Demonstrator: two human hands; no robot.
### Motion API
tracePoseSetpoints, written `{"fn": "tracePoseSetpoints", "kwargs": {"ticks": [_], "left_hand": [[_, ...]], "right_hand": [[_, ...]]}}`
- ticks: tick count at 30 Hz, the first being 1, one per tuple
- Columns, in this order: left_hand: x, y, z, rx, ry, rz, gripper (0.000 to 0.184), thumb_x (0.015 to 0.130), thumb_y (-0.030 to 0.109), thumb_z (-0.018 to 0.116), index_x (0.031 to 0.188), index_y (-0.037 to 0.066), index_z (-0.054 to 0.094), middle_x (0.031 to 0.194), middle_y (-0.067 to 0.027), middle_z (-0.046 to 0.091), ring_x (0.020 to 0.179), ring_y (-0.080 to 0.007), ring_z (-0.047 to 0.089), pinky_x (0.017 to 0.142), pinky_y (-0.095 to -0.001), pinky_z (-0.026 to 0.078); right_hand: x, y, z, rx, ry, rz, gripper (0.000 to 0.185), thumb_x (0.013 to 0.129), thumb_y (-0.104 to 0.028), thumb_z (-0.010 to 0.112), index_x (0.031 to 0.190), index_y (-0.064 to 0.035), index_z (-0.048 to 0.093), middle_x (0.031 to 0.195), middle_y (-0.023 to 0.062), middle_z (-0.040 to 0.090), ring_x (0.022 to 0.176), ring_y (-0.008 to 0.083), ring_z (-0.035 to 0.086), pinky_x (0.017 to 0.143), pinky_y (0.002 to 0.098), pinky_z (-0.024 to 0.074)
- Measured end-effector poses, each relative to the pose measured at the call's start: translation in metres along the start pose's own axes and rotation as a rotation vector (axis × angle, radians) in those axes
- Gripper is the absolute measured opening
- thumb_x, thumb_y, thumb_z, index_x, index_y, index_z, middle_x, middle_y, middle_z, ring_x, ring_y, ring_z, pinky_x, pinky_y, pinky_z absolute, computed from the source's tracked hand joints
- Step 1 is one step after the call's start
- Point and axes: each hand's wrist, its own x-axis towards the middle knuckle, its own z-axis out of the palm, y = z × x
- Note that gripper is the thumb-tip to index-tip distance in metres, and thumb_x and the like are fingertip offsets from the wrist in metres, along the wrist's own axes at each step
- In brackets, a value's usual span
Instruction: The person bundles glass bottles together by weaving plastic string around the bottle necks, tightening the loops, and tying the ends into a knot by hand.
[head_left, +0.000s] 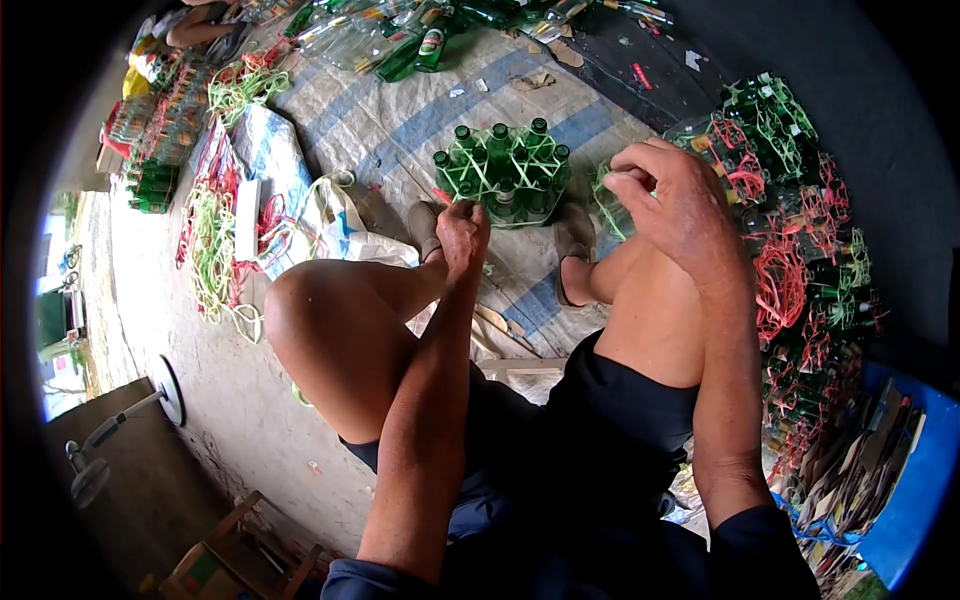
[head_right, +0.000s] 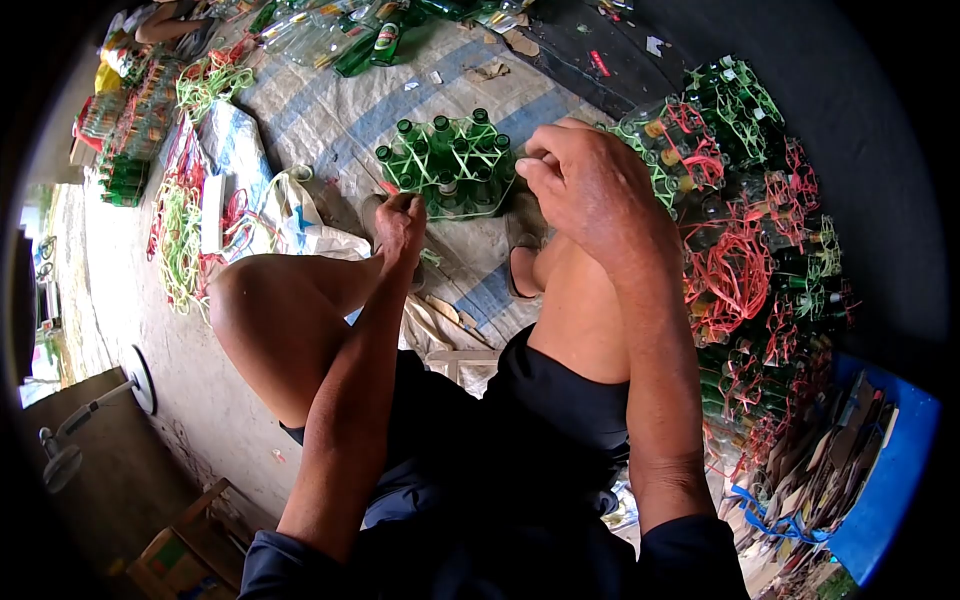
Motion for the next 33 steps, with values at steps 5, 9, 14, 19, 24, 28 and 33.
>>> {"fn": "tracePoseSetpoints", "kwargs": {"ticks": [5,9,14,19,24,28,33], "left_hand": [[-0.001,-0.002,0.002,-0.017,0.001,-0.010,0.028,0.089,0.022,0.067,0.100,-0.001,0.078,0.086,-0.0224,0.076,0.085,-0.0364,0.077,0.081,-0.0414,0.059],[-0.002,-0.008,0.004,-0.065,-0.032,-0.037,0.029,0.091,0.020,0.066,0.103,-0.003,0.078,0.089,-0.0176,0.077,0.081,-0.0245,0.074,0.077,-0.0365,0.056],[0.001,-0.015,0.007,-0.102,-0.040,-0.092,0.031,0.091,0.023,0.066,0.104,-0.003,0.077,0.088,-0.0207,0.076,0.084,-0.0312,0.075,0.079,-0.0399,0.057],[0.001,-0.019,0.010,-0.187,-0.040,-0.123,0.026,0.093,0.019,0.066,0.094,-0.005,0.075,0.075,-0.0056,0.067,0.069,-0.0148,0.060,0.066,-0.0335,0.048],[0.002,-0.013,0.006,-0.174,-0.111,-0.247,0.034,0.090,0.025,0.062,0.101,-0.004,0.077,0.088,-0.0266,0.075,0.084,-0.0369,0.075,0.081,-0.0440,0.056],[0.001,-0.008,0.004,-0.219,-0.089,-0.207,0.034,0.089,0.023,0.062,0.100,-0.006,0.077,0.086,-0.0261,0.075,0.082,-0.0352,0.075,0.080,-0.0429,0.056],[-0.004,-0.003,0.001,-0.248,-0.078,-0.212,0.035,0.090,0.022,0.062,0.101,-0.008,0.076,0.085,-0.0257,0.075,0.081,-0.0345,0.075,0.080,-0.0426,0.057]], "right_hand": [[0.001,-0.002,0.001,0.002,-0.004,0.011,0.016,0.091,-0.016,0.075,0.099,-0.0028,0.071,0.093,0.0155,0.070,0.085,0.0384,0.069,0.074,0.0462,0.0542],[0.003,-0.003,0.000,-0.027,-0.023,0.019,0.016,0.091,-0.016,0.075,0.100,-0.0038,0.071,0.094,0.0153,0.070,0.086,0.0381,0.069,0.075,0.0466,0.0539],[0.002,-0.003,0.008,-0.074,0.004,-0.087,0.015,0.090,-0.010,0.072,0.101,0.0010,0.071,0.087,0.0134,0.068,0.077,0.0280,0.068,0.071,0.0389,0.0525],[-0.003,-0.013,0.044,-0.077,-0.025,-0.055,0.014,0.093,-0.013,0.068,0.101,-0.0023,0.072,0.091,0.0171,0.069,0.085,0.0390,0.069,0.077,0.0471,0.0541],[0.011,-0.004,0.116,0.059,-0.060,0.118,0.017,0.093,-0.018,0.062,0.098,-0.0057,0.073,0.099,0.0214,0.075,0.097,0.0443,0.071,0.087,0.0510,0.0565],[0.019,0.030,0.194,0.171,-0.199,0.307,0.025,0.092,-0.026,0.065,0.098,-0.0040,0.077,0.093,0.0221,0.076,0.088,0.0400,0.075,0.081,0.0482,0.0589],[0.025,0.049,0.252,0.645,-0.319,0.663,0.037,0.094,-0.041,0.070,0.098,-0.0043,0.077,0.084,0.0099,0.074,0.078,0.0218,0.072,0.071,0.0408,0.0591]]}}
